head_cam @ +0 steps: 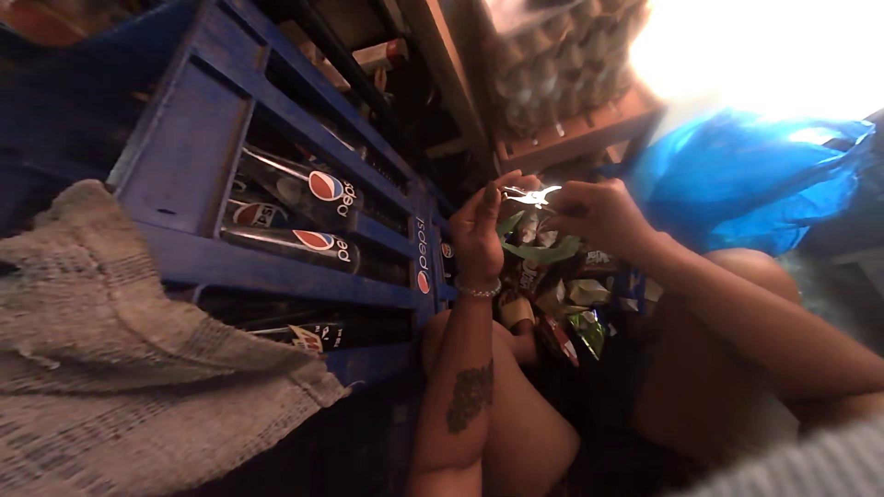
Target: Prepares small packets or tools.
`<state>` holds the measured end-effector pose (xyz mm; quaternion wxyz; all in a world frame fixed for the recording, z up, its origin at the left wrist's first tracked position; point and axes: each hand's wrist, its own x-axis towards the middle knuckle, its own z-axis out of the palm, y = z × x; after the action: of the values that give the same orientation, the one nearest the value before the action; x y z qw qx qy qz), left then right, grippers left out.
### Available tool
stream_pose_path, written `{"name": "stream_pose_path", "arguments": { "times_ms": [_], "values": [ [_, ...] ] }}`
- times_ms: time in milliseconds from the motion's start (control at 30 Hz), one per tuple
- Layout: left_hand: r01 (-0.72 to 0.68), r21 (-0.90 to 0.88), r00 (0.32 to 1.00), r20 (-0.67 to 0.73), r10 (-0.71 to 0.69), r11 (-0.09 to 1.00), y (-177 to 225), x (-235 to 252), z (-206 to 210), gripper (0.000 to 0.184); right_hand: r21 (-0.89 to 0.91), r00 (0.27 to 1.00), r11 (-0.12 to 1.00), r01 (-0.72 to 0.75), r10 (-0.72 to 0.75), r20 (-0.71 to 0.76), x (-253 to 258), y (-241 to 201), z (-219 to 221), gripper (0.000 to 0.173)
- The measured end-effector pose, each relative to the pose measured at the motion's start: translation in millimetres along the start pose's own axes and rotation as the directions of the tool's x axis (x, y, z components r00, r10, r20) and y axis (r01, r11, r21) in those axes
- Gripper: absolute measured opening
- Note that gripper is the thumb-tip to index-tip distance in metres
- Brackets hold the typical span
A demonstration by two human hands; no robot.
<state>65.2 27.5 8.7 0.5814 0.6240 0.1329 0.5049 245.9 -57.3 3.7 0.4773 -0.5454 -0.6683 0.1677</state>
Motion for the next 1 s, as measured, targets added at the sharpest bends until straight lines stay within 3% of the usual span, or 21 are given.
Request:
{"name": "stream_pose_path", "arguments": {
  "times_ms": [500, 733, 800, 900, 1000],
  "values": [
    [0.025, 0.022, 0.998, -0.065, -0.023, 0.999, -1.4, -0.9, 2.8, 0.049, 0.025, 0.999, 0.999, 0.036, -0.036, -0.004, -1.1, 1.2, 2.9, 0.014],
    [0.004, -0.032, 1.000, 0.004, -0.003, 0.999, -1.8, -1.0, 1.9, 0.058, 0.004, 0.999, 0.999, 0.036, -0.036, -0.018, -1.0, 2.2, 2.5, 0.014],
    [-0.010, -0.069, 0.999, 0.041, 0.013, 0.998, -4.2, -0.8, 0.7, 0.052, 0.002, 0.999, 1.000, 0.031, -0.031, -0.030, -1.0, 0.6, 2.3, 0.014],
    [-0.045, -0.071, 0.998, 0.036, 0.048, 0.996, -5.3, 0.1, 3.5, 0.027, -0.037, 0.986, 0.996, 0.083, -0.088, -0.142, -1.5, 2.0, 5.6, 0.019],
    [-0.027, -0.067, 0.999, -0.042, 0.024, 0.997, -5.0, 1.0, 6.5, 0.027, -0.233, 0.969, 0.970, 0.072, -0.123, -0.216, 2.5, -2.3, 4.6, 0.044]
  ]
}}
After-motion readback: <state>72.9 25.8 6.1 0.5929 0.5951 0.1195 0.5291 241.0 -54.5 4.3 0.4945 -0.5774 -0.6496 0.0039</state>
